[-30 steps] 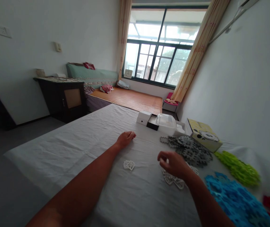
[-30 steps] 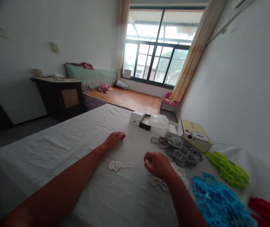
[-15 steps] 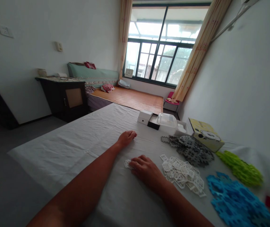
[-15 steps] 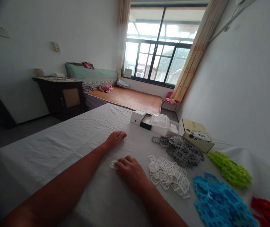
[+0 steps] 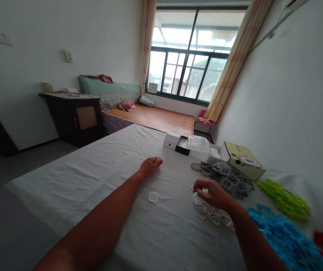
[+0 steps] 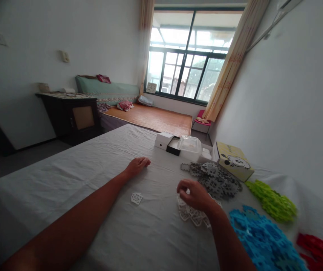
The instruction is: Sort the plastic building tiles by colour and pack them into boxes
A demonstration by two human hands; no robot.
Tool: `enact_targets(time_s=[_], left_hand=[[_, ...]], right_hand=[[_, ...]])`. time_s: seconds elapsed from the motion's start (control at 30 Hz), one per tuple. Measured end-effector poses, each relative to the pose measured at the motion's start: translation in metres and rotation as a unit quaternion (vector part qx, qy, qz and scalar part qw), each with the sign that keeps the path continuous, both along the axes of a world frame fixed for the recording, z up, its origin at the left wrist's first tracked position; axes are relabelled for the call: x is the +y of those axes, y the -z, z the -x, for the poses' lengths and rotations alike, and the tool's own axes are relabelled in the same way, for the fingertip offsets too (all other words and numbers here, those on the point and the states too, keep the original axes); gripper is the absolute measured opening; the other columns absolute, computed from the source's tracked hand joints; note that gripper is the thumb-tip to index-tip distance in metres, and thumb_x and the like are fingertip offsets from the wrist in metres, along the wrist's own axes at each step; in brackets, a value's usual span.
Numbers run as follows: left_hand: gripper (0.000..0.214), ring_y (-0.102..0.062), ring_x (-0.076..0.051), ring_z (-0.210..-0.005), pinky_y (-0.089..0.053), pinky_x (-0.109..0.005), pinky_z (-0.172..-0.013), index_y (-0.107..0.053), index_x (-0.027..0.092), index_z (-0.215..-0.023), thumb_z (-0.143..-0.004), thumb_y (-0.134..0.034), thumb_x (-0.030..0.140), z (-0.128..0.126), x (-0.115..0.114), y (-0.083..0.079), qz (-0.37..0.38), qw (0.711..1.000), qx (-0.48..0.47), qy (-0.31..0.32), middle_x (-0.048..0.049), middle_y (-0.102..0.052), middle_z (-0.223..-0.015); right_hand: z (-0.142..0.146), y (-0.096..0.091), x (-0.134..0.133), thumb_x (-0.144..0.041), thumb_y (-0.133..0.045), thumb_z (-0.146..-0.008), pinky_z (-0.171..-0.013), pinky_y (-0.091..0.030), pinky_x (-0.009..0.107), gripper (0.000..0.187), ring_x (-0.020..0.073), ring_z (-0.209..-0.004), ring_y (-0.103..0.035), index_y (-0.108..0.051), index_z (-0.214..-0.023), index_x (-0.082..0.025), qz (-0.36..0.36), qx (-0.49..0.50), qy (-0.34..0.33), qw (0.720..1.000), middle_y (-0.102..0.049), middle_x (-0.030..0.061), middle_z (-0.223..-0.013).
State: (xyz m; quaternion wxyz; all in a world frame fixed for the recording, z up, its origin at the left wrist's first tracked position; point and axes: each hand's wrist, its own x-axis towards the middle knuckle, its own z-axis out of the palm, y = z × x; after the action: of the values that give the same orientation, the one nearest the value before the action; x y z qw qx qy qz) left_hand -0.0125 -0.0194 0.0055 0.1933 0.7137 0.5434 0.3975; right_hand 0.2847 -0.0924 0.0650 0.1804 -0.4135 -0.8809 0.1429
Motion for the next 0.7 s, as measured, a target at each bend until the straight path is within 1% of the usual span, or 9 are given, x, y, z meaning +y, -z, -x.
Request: enact_targets(time_s=[0.07, 0.13, 0.17, 0.27, 0.37, 0.47, 0.6, 0.67, 0.7], left_hand=[[0.047, -0.060, -0.015, -0.069, -0.044, -0.023, -0.067, -0.068, 0.018, -0.078, -0.087, -0.030, 0.045, 0.000, 0.000, 0.000, 0.000, 1.000, 0.001, 0.000, -0.0013, -0.067, -0.070], [0.047, -0.060, -0.015, -0.069, -0.044, -0.023, -0.067, -0.068, 0.018, -0.078, -0.087, -0.031, 0.044, 0.000, 0.000, 0.000, 0.001, 1.000, 0.002, 0.001, -0.0013, -0.067, -0.070], [0.046, -0.060, -0.015, -0.069, -0.044, -0.023, -0.067, -0.068, 0.018, -0.078, -0.087, -0.031, 0.044, 0.000, 0.000, 0.000, 0.002, 1.000, 0.004, 0.002, -0.0012, -0.067, -0.070], [0.045, -0.060, -0.015, -0.069, -0.044, -0.022, -0.067, -0.068, 0.019, -0.079, -0.087, -0.032, 0.043, 0.000, -0.001, -0.001, 0.006, 1.000, 0.008, 0.005, -0.0011, -0.067, -0.070], [0.044, -0.060, -0.015, -0.069, -0.044, -0.022, -0.066, -0.068, 0.018, -0.080, -0.087, -0.032, 0.043, 0.000, -0.002, -0.002, 0.008, 1.000, 0.011, 0.005, -0.0017, -0.068, -0.070], [0.043, -0.060, -0.015, -0.068, -0.044, -0.022, -0.067, -0.069, 0.018, -0.080, -0.087, -0.033, 0.042, 0.000, -0.002, -0.002, 0.007, 1.000, 0.012, 0.004, -0.0018, -0.068, -0.071], [0.043, -0.060, -0.015, -0.068, -0.044, -0.022, -0.067, -0.069, 0.019, -0.080, -0.086, -0.034, 0.043, 0.000, -0.002, -0.002, 0.010, 1.000, 0.014, 0.005, -0.0015, -0.069, -0.072], [0.044, -0.060, -0.015, -0.069, -0.044, -0.022, -0.067, -0.069, 0.019, -0.080, -0.087, -0.032, 0.043, 0.000, -0.002, -0.002, 0.009, 1.000, 0.014, 0.005, -0.0016, -0.068, -0.072], [0.045, -0.060, -0.015, -0.070, -0.044, -0.022, -0.067, -0.069, 0.019, -0.080, -0.087, -0.032, 0.043, 0.000, -0.002, -0.002, 0.009, 1.000, 0.014, 0.005, -0.0016, -0.068, -0.072]], right_hand=[[0.001, 0.000, 0.001, -0.026, -0.048, -0.085, -0.077, -0.046, 0.030, 0.021, 0.0164, -0.079, -0.060, -0.066, -0.076, -0.020, -0.046, 0.028, 0.017, 0.998, -0.067, 0.0032, -0.080], [0.019, 0.005, -0.006, -0.030, -0.047, -0.088, -0.084, -0.046, 0.034, 0.022, 0.0186, -0.089, -0.060, -0.067, -0.086, -0.021, -0.091, 0.066, 0.029, 0.993, -0.068, 0.0057, -0.091], [0.033, 0.008, -0.012, -0.030, -0.046, -0.089, -0.086, -0.046, 0.034, 0.023, 0.0190, -0.094, -0.059, -0.067, -0.094, -0.022, -0.100, 0.074, 0.016, 0.992, -0.068, 0.0062, -0.097], [0.078, 0.020, -0.037, -0.028, -0.049, -0.089, -0.092, -0.045, 0.036, 0.032, 0.0209, -0.110, -0.054, -0.057, -0.120, -0.028, -0.090, 0.031, -0.080, 0.992, -0.063, 0.0034, -0.119], [0.107, 0.027, -0.055, -0.022, -0.052, -0.087, -0.096, -0.043, 0.038, 0.045, 0.0243, -0.118, -0.050, -0.048, -0.129, -0.037, -0.085, -0.028, -0.140, 0.986, -0.055, -0.0024, -0.132], [0.111, 0.027, -0.058, -0.021, -0.045, -0.091, -0.094, -0.044, 0.034, 0.038, 0.0228, -0.112, -0.054, -0.053, -0.123, -0.040, -0.068, -0.041, -0.150, 0.986, -0.059, -0.0050, -0.126], [0.105, 0.029, -0.054, -0.017, -0.035, -0.094, -0.092, -0.044, 0.028, 0.039, 0.0197, -0.107, -0.055, -0.052, -0.124, -0.034, -0.061, -0.034, -0.144, 0.987, -0.063, -0.0023, -0.119], [0.102, 0.031, -0.052, -0.014, -0.036, -0.093, -0.089, -0.044, 0.029, 0.039, 0.0196, -0.101, -0.058, -0.052, -0.124, -0.031, -0.079, -0.035, -0.129, 0.988, -0.066, 0.0001, -0.112], [0.100, 0.031, -0.050, -0.013, -0.037, -0.092, -0.086, -0.043, 0.031, 0.037, 0.0199, -0.097, -0.059, -0.055, -0.119, -0.029, -0.094, -0.035, -0.109, 0.989, -0.068, 0.0010, -0.106]])
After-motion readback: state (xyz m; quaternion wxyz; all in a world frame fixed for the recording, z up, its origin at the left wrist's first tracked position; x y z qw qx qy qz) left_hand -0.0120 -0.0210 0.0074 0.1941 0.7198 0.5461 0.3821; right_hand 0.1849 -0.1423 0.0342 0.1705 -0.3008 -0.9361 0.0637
